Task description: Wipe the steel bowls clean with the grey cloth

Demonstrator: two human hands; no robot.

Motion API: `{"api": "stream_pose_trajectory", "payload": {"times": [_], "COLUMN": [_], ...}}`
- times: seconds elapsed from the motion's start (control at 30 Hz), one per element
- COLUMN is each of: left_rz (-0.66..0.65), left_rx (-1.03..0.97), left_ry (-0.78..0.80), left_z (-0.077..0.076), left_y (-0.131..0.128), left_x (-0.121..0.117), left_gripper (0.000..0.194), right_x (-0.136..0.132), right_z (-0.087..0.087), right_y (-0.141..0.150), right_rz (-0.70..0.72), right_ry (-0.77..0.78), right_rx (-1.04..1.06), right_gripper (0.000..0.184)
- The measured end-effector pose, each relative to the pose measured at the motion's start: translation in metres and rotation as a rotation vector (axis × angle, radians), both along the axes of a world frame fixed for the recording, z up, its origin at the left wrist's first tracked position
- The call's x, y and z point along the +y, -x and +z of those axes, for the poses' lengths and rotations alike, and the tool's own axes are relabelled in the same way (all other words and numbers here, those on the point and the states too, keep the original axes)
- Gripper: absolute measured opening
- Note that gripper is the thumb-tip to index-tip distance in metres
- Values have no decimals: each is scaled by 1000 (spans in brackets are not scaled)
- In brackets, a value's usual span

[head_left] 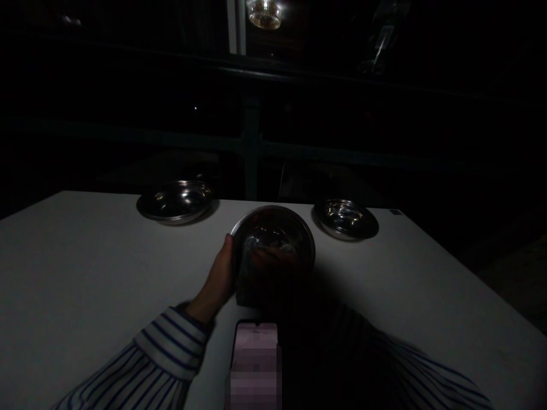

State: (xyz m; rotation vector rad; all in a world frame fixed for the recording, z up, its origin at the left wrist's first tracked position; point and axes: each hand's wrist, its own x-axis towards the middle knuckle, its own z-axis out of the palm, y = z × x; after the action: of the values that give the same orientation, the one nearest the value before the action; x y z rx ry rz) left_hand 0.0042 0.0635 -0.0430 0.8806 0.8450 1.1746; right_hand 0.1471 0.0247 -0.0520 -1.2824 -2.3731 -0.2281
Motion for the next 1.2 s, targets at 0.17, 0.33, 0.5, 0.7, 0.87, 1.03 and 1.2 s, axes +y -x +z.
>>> {"api": "stream_pose_trajectory", "payload": {"times": [0.17, 0.33, 0.5, 0.7, 0.87, 1.03, 1.2], "left_rz": [-22, -57, -53, 2, 1, -65, -177], "left_rx": [-1, -16, -30, -50, -65, -86, -102], "left_ry": [3, 11, 43, 76, 78, 112, 104], "left_z": [0, -2, 6, 5, 2, 9, 5], "left_y": [0, 0, 0, 2, 0, -2, 0], "left_x": [1, 1, -1, 1, 2, -3, -3], "left_gripper": [62, 65, 59, 58, 58, 61, 63], "right_x": [6, 7, -3, -9, -11, 0, 1], "right_z": [-4, 6, -7, -3, 11, 5, 6], "right_y": [-6, -2, 1, -19, -27, -2, 3], "right_rz": [55, 21, 43, 123, 150, 216, 248], "right_ry": [88, 38, 0, 106, 140, 127, 47], "right_rx": [-64, -4, -43, -99, -99, -91, -103], "right_gripper": [42, 44, 42, 40, 34, 42, 40]}}
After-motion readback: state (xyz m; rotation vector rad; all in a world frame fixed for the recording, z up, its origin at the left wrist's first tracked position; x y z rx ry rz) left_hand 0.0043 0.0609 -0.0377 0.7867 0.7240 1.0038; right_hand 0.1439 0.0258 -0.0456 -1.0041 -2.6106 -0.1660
